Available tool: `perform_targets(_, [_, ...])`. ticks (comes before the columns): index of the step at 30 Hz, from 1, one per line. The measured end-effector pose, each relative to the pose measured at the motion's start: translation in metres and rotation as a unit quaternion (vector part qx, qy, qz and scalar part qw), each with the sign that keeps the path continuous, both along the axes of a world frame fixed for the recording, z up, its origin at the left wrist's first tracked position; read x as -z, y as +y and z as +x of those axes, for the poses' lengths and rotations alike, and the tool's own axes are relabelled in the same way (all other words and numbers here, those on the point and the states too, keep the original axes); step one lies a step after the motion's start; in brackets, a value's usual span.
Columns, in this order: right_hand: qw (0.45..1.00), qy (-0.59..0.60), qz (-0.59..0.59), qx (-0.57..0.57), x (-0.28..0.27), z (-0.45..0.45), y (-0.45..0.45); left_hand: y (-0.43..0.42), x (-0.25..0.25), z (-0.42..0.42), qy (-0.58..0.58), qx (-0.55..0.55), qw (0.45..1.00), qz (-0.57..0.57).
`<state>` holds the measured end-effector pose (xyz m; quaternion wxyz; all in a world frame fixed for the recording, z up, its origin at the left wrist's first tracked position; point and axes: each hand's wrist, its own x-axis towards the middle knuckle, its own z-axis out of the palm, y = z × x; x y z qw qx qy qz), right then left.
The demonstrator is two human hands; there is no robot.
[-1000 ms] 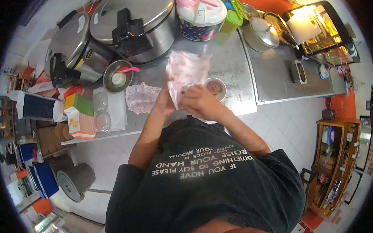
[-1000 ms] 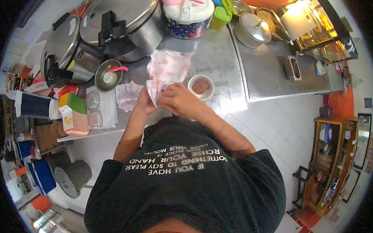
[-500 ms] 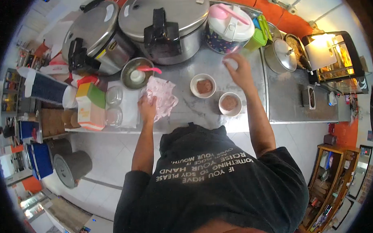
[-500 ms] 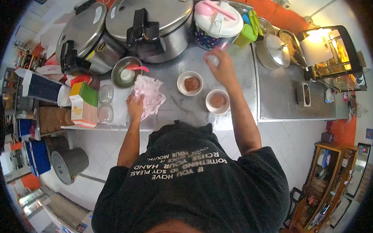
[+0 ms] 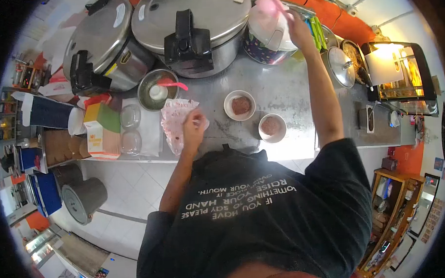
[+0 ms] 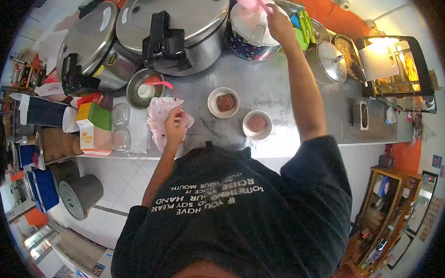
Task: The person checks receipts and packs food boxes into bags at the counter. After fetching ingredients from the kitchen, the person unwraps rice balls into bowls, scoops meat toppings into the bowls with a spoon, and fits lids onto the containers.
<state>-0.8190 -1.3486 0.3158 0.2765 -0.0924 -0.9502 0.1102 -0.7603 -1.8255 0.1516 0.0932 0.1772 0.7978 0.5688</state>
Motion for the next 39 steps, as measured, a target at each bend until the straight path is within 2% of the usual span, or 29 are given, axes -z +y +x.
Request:
perform_targets(1, [0.992,0.006,-0.115,0.047,-0.02,0.028,-0.03,0.011,0.014,0.007,-0.019,0.059,0.998,-0.016])
perform_targets(3, [0.979,0.019,-0.196,0.059,-0.05,0.09,-0.083,0.031,0.045,0.02,-0.057,0.131,0.989,-0.035])
perform_targets(4, [0.978,-0.013,-0.202,0.049,-0.037,0.117,-0.093,0.04,0.052,0.024,-0.062,0.13,0.989,-0.036])
perform_targets(5, [0.976,-0.044,-0.208,0.039,-0.022,0.143,-0.101,0.049,0.057,0.025,-0.13,0.131,0.98,-0.072])
perform_targets(6, [0.963,-0.141,-0.222,0.057,-0.019,0.159,-0.13,0.059,0.061,0.026,-0.197,0.132,0.966,-0.107])
perform_targets(7, [0.94,-0.237,-0.234,0.074,-0.016,0.165,-0.161,0.066,0.065,0.027,-0.201,0.134,0.964,-0.108])
perform_targets(9, [0.957,-0.198,-0.212,-0.01,0.029,0.173,-0.187,0.082,0.07,0.027,-0.325,0.135,0.936,-0.015])
perform_targets(10, [0.957,-0.2,-0.209,-0.009,0.043,0.171,-0.194,0.088,0.073,0.03,-0.327,0.136,0.935,-0.012])
perform_targets(12, [0.95,-0.265,-0.152,0.069,0.065,0.164,-0.205,0.092,0.083,0.035,-0.328,0.13,0.935,0.037])
perform_targets(15, [0.93,-0.309,-0.188,0.069,0.076,0.152,-0.208,0.096,0.122,0.036,-0.288,0.133,0.947,0.047])
perform_targets(18, [0.935,-0.325,-0.14,0.023,0.101,0.144,-0.215,0.099,0.115,0.036,-0.284,0.118,0.949,0.073])
perform_targets(19, [0.936,-0.324,-0.134,0.022,0.099,0.143,-0.212,0.101,0.109,0.034,-0.282,0.117,0.949,0.079])
perform_targets(21, [0.938,-0.3,-0.171,0.028,0.097,0.146,-0.211,0.099,0.099,0.034,-0.364,0.1,0.919,0.118])
perform_targets(24, [0.948,-0.247,-0.186,0.08,0.049,0.142,-0.224,0.099,0.104,0.031,-0.369,0.084,0.917,0.129])
perform_targets(27, [0.95,-0.262,-0.163,0.049,0.112,0.143,-0.224,0.104,0.121,0.029,-0.326,0.096,0.934,0.109])
perform_targets(28, [0.96,-0.221,-0.174,0.008,0.122,0.144,-0.211,0.108,0.126,0.024,-0.322,0.095,0.935,0.112])
perform_targets(29, [0.959,-0.222,-0.175,0.007,0.103,0.145,-0.211,0.107,0.131,0.025,-0.304,0.103,0.94,0.116])
perform_targets(31, [0.946,-0.206,-0.25,0.027,0.069,0.142,-0.209,0.103,0.132,0.026,-0.287,0.109,0.944,0.118])
perform_targets(33, [0.948,-0.229,-0.219,0.008,0.089,0.146,-0.212,0.101,0.118,0.031,-0.281,0.087,0.95,0.108])
perform_targets(36, [0.952,-0.264,-0.155,-0.018,0.111,0.156,-0.213,0.105,0.133,0.031,-0.24,0.059,0.967,0.061])
perform_targets(37, [0.955,-0.243,-0.17,0.016,0.112,0.155,-0.212,0.107,0.12,0.029,-0.238,0.058,0.967,0.063])
perform_targets(39, [0.955,-0.222,-0.19,0.052,0.103,0.156,-0.215,0.101,0.082,0.027,-0.226,0.052,0.973,-0.011])
